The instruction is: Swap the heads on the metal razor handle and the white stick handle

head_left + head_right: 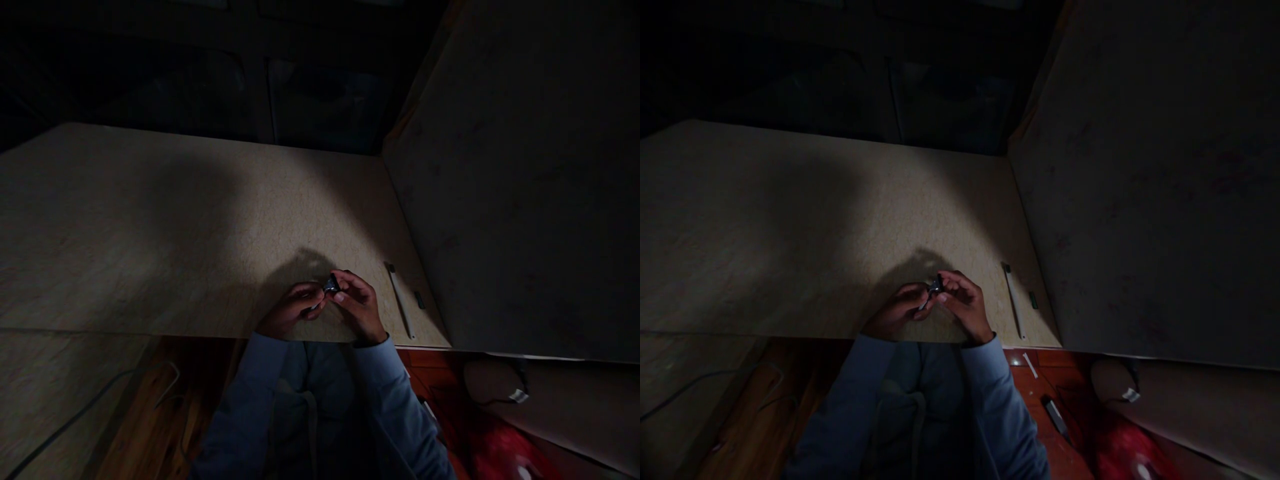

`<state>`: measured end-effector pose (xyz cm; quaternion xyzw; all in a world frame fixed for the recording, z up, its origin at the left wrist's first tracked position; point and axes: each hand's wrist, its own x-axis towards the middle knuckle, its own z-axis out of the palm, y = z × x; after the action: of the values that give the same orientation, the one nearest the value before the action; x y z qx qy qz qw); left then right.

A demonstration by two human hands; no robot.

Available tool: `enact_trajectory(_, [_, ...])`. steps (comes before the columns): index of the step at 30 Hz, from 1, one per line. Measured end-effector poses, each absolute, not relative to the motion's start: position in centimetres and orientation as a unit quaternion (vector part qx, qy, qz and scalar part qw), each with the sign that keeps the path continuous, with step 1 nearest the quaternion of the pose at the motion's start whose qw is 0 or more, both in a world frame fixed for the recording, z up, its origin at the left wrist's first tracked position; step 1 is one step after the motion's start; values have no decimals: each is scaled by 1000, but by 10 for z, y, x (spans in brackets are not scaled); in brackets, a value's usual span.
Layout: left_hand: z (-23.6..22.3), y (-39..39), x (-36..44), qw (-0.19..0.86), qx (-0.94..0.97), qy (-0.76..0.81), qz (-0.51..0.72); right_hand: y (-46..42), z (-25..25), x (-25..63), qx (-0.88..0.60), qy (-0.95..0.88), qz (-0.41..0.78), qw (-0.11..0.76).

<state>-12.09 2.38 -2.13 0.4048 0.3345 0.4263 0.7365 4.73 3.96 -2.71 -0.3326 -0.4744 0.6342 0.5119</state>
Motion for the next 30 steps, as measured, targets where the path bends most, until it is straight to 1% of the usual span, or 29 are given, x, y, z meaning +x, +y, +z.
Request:
enact_trajectory(10, [-25,23,-121,726,422,328,433,40,-29,51,-326,-468,668,477])
enact_trajectory(25, [-25,23,-122,724,427,332,427,40,-30,54,-331,-480,659,475])
enact_trajectory(30, [-26,22,-122,734,407,335,427,40,-31,55,-315,-468,673,478])
